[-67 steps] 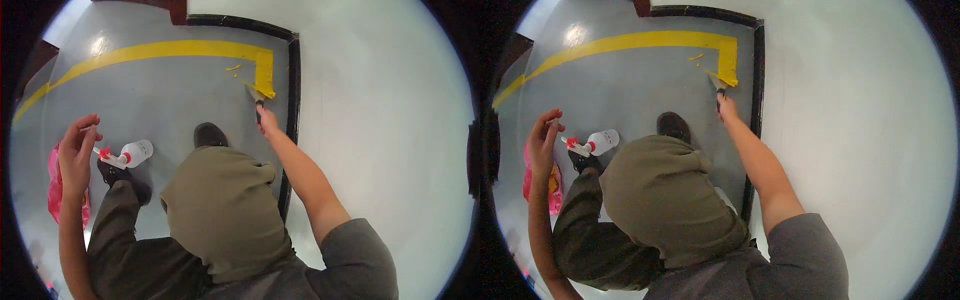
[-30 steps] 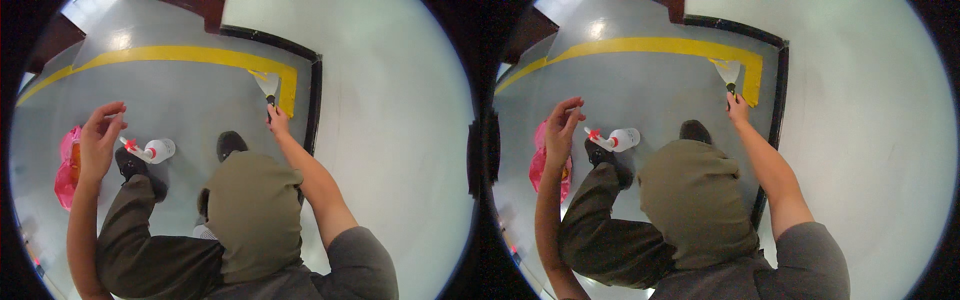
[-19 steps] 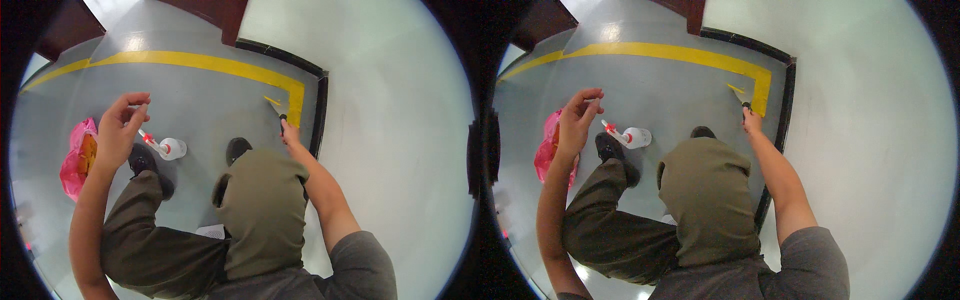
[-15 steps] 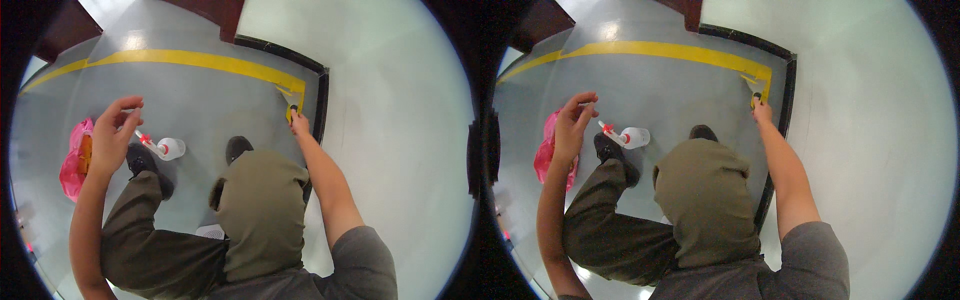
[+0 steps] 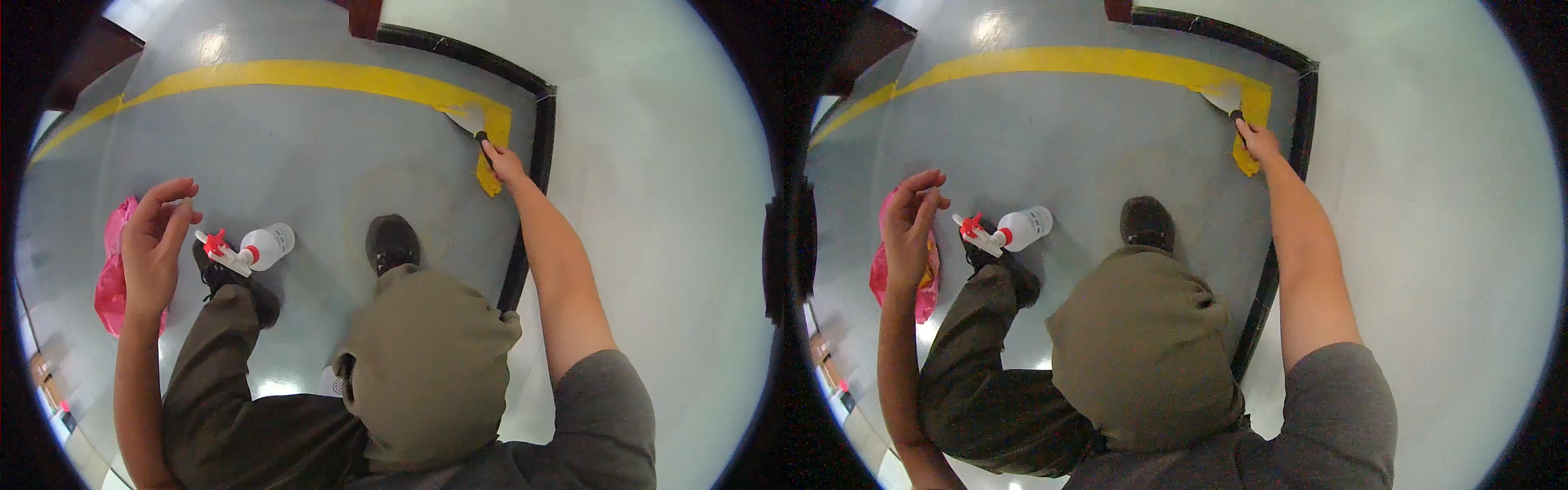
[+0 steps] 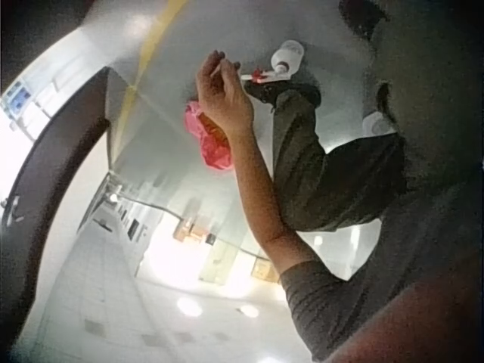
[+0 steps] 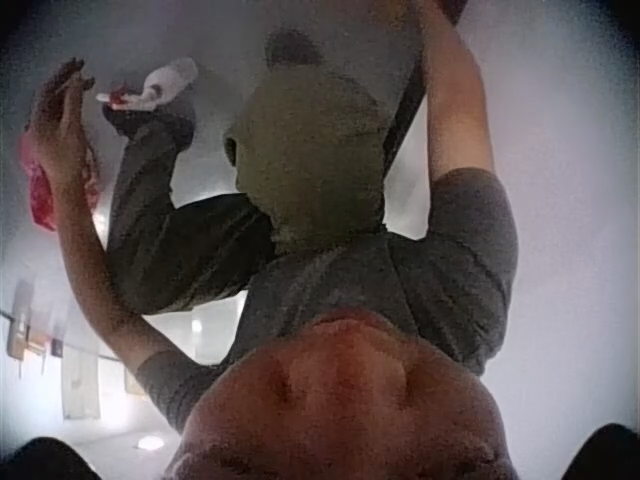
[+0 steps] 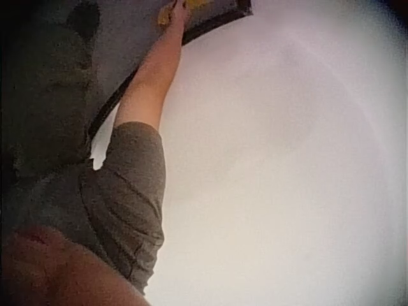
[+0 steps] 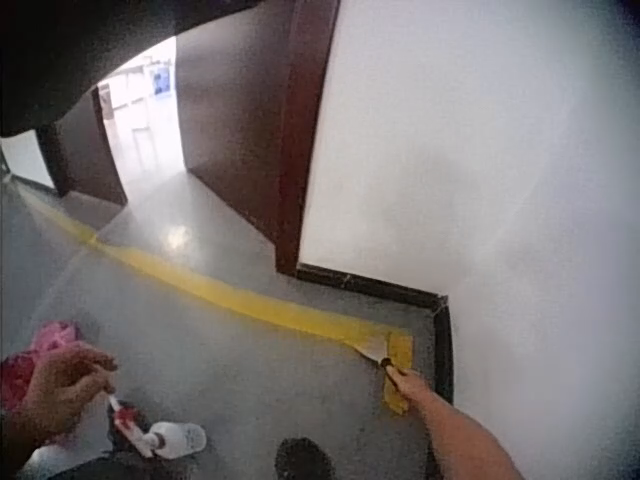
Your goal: The recorder uses a scraper to remove yellow tape from a gray floor near a doorway.
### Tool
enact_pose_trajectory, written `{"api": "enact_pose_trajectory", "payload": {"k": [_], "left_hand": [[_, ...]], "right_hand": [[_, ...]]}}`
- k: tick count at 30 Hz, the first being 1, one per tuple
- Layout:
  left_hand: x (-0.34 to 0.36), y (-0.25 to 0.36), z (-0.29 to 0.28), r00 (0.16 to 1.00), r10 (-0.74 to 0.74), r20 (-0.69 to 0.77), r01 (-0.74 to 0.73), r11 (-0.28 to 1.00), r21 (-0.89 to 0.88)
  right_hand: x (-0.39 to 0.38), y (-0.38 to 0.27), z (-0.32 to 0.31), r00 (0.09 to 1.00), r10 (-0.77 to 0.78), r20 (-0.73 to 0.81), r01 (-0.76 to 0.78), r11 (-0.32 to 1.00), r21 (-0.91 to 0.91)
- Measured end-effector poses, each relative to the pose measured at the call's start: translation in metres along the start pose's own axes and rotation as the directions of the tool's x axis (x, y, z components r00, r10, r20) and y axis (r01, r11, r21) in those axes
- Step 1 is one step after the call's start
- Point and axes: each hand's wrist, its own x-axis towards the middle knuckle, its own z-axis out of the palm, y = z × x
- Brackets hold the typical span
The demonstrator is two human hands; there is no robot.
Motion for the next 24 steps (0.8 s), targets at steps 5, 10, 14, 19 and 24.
{"api": "enact_pose_trajectory", "payload": {"k": [5,10,14,19,24], "left_hand": [[0.004,-0.001,0.002,0.999,-0.033,0.012,0.032,0.999,0.031],[0.002,-0.004,-0.001,0.999,-0.036,0.012,0.035,0.999,0.041],[0.008,-0.01,0.004,0.999,-0.047,0.017,0.047,0.999,0.022],[0.012,-0.007,0.004,1.0,-0.03,0.007,0.029,0.998,0.05],[0.013,-0.007,-0.022,0.994,-0.068,-0.085,0.083,0.98,0.181]], "right_hand": [[0.016,-0.012,0.024,0.999,0.027,0.047,-0.034,0.987,0.156],[0.025,-0.023,0.055,0.997,0.033,0.075,-0.052,0.959,0.277],[0.029,-0.012,0.058,0.998,-0.014,-0.068,0.04,0.918,0.395],[0.007,-0.01,0.046,0.984,-0.041,-0.172,0.089,0.956,0.281],[-0.031,-0.02,0.047,0.985,-0.092,-0.145,0.139,0.922,0.362]]}}
